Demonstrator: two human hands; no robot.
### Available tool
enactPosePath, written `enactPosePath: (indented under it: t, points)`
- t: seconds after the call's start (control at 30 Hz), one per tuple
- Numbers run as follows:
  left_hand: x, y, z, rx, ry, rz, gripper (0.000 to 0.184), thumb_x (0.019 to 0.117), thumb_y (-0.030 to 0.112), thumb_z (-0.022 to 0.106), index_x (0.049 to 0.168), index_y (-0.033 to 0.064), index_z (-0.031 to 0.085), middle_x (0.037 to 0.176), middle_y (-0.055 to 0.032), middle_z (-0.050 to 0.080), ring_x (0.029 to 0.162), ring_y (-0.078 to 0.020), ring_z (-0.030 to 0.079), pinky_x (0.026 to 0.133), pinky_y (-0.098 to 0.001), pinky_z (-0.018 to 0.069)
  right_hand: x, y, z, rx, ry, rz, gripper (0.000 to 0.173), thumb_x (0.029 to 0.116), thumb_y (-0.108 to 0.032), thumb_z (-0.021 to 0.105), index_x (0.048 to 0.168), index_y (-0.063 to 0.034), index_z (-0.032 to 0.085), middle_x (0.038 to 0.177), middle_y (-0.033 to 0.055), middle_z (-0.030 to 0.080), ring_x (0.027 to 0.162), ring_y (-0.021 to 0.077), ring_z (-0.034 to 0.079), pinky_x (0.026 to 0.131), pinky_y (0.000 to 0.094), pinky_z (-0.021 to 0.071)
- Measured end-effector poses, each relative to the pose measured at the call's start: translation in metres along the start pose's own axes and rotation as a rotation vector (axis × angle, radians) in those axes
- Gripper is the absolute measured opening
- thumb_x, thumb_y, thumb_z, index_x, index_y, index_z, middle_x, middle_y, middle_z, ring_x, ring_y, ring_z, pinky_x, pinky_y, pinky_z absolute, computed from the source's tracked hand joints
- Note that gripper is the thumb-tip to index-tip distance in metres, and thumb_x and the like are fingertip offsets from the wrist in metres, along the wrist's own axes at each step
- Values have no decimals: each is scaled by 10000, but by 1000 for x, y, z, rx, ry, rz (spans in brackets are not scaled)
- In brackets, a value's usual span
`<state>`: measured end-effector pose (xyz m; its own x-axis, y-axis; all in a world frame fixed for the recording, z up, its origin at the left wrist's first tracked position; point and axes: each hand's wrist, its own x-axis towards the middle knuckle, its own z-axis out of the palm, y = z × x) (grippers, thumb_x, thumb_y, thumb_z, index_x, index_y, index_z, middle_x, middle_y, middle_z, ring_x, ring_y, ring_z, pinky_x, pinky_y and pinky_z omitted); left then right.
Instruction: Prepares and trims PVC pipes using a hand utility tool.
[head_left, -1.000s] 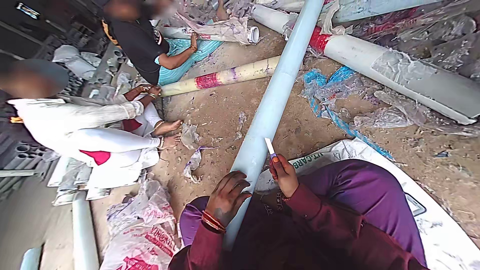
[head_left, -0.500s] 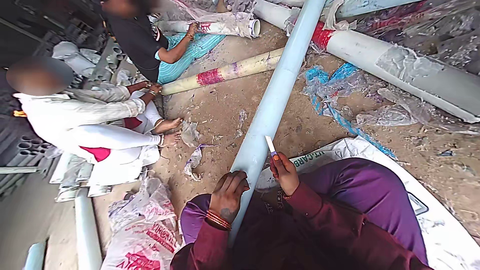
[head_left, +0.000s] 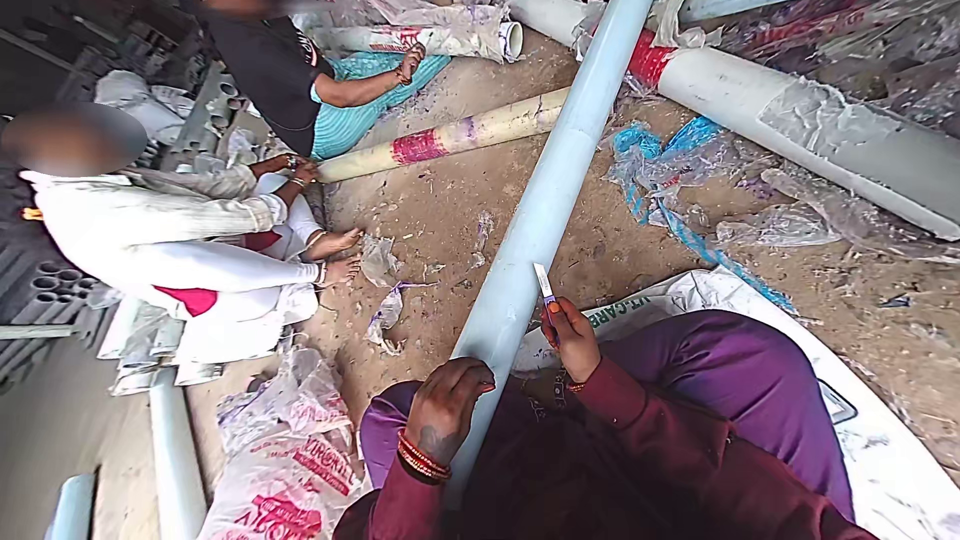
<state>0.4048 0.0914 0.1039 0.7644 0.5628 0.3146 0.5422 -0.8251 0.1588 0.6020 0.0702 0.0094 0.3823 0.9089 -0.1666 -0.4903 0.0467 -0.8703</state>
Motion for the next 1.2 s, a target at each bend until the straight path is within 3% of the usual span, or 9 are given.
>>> enactPosePath:
  t: [0.3,0.6,0.93,1.07,1.2]
  points:
    - [-5,3,-6,-28,-94,33,281,1014,220,520,885,74,722,907,-90,754,877,-226,734,837,-312,575,0,-1,0,4,4,1,263,1073,-64,337,964,-10,570,686,-106,507,540,-64,456,533,108,406]
    - [-11,7,-16,-193,-151,0,260,1039,220,505,930,54,673,889,-104,704,872,-189,695,849,-243,553,0,0,-1,1,10,-10,265,1069,-64,342,955,-12,575,667,-116,506,535,-70,457,528,107,404]
    - [-19,10,-46,-535,-247,-91,312,1077,302,483,999,28,611,925,-99,665,917,-55,651,877,-143,505,0,-2,0,44,9,14,267,1078,-57,334,954,-18,567,671,-110,514,532,-69,458,519,101,400]
    - [-28,6,-72,-635,-454,-249,315,1057,269,524,1021,-22,639,888,-94,668,807,10,609,765,-119,492,0,-1,0,43,9,18,260,1077,-60,337,955,-18,563,678,-108,515,540,-67,461,527,104,405]
    - [-45,-17,-96,-727,-620,-330,327,1071,310,511,1056,6,630,906,-39,664,846,49,603,805,-126,495,0,-2,-1,33,8,23,260,1076,-60,335,970,-10,567,683,-109,513,544,-66,462,537,105,411]
